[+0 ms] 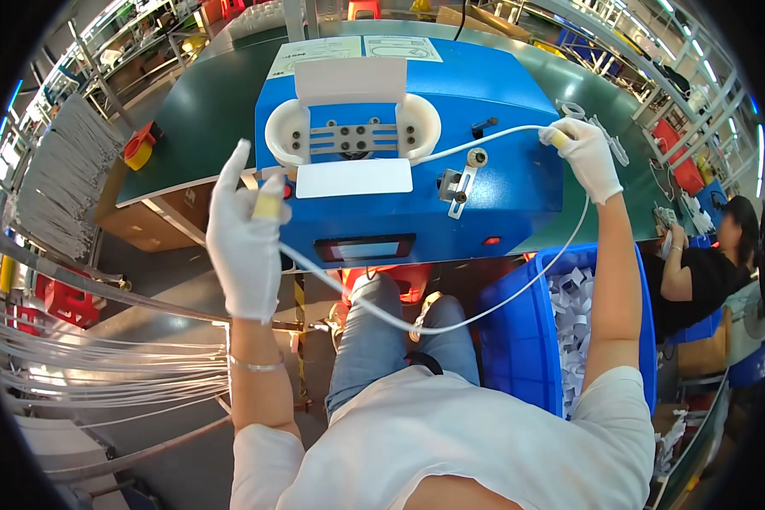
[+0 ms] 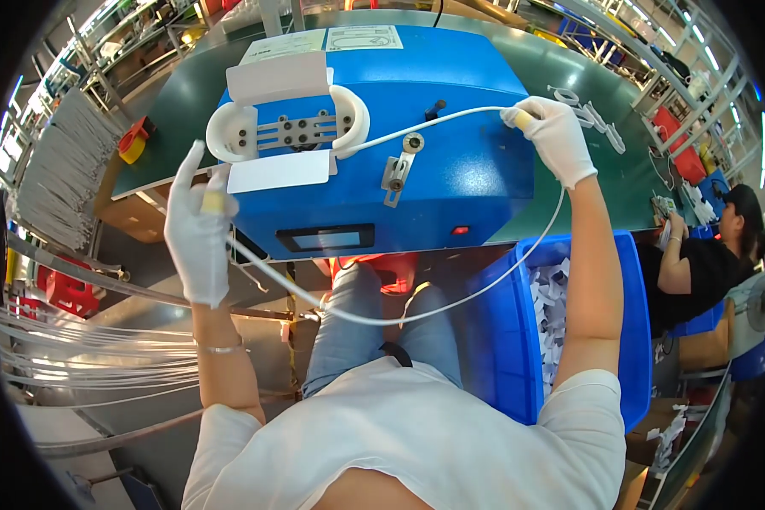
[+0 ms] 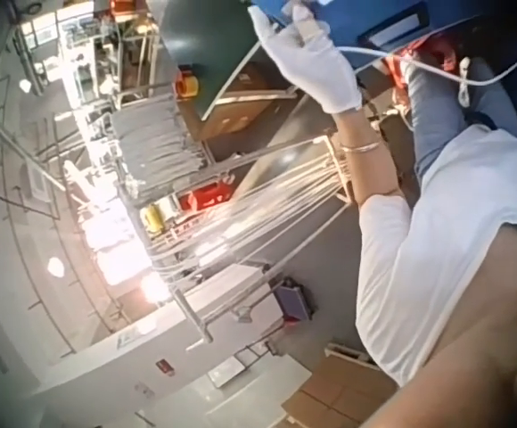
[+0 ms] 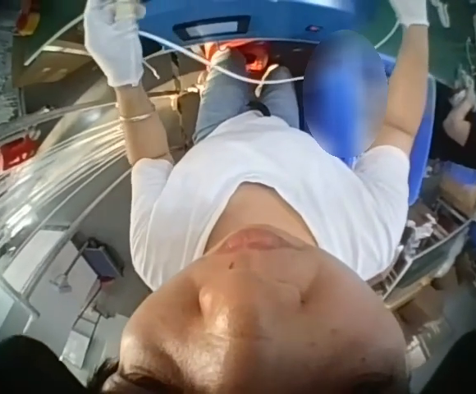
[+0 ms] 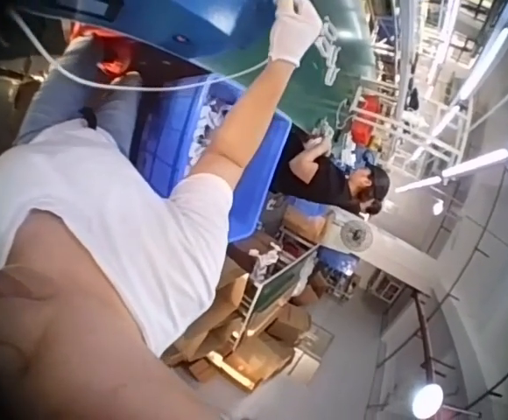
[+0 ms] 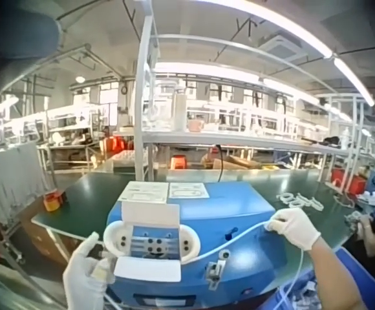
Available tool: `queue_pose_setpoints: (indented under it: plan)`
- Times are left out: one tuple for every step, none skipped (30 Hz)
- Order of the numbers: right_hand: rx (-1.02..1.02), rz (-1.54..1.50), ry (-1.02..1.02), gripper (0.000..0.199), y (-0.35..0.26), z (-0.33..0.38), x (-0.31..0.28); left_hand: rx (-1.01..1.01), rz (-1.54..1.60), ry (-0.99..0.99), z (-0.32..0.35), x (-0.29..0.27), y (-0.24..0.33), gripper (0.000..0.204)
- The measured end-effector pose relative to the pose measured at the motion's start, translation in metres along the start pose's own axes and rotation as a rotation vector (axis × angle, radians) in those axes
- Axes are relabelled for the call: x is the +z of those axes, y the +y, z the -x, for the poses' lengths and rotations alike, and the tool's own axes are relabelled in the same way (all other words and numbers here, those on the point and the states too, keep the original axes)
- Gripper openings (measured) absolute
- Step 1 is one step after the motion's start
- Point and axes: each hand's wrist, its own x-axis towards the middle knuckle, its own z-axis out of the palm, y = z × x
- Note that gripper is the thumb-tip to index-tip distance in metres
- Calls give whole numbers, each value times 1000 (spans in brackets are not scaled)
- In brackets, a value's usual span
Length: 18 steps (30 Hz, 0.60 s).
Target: Using an assembly machine to process white plastic components and wires on a factory production line.
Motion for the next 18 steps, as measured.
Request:
queue_pose_setpoints:
  plan:
    - [34, -44, 47, 16, -2, 2, 0, 10, -97, 25, 7, -6, 1, 47]
    - [69, -88, 90, 17, -4, 6, 1, 4, -79, 34, 12, -12, 2, 50]
    - [131, -121, 115, 16, -13, 11, -2, -32, -12, 39, 17, -18, 4, 50]
    - [131, -121, 116, 16, -16, 16, -5, -67, 54, 42, 21, -24, 5, 49]
    - [120, -136, 140, 18, -17, 21, -8, -93, 23, 56, 25, -29, 6, 47]
    - [110, -151, 164, 20, -18, 26, -10, -94, 23, 53, 29, -32, 6, 47]
    - [113, -149, 165, 20, -19, 30, -12, -117, 42, 16, 33, -34, 6, 46]
    - [155, -172, 150, 21, -19, 35, -14, -141, 61, -22, 36, -34, 5, 44]
    - [198, -194, 135, 22, -20, 39, -16, -198, 72, -66, 39, -33, 7, 44]
    - [201, -194, 134, 22, -21, 42, -17, -264, 119, -184, 43, -36, 5, 44]
    - [261, -224, 115, 22, -20, 45, -20, -331, 166, -301, 47, -39, 2, 44]
    - [322, -253, 95, 23, -18, 49, -22, -275, 78, -354, 56, -30, -5, 36]
    - [321, -257, 101, 23, -13, 53, -27, -307, 86, -494, 60, -28, -4, 34]
    - [348, -283, 85, 24, -7, 58, -33, -341, 92, -633, 64, -26, -3, 32]
    - [375, -310, 69, 24, -4, 63, -36, -430, 102, -693, 70, -19, -3, 30]
    - [398, -365, 63, 23, -3, 68, -39, -521, 114, -755, 75, -9, -5, 28]
    - [402, -364, 64, 23, -1, 71, -40, -543, 71, -876, 79, -5, -12, 24]
    - [407, -344, 53, 24, 1, 74, -40, -589, 97, -943, 82, 3, -17, 22]
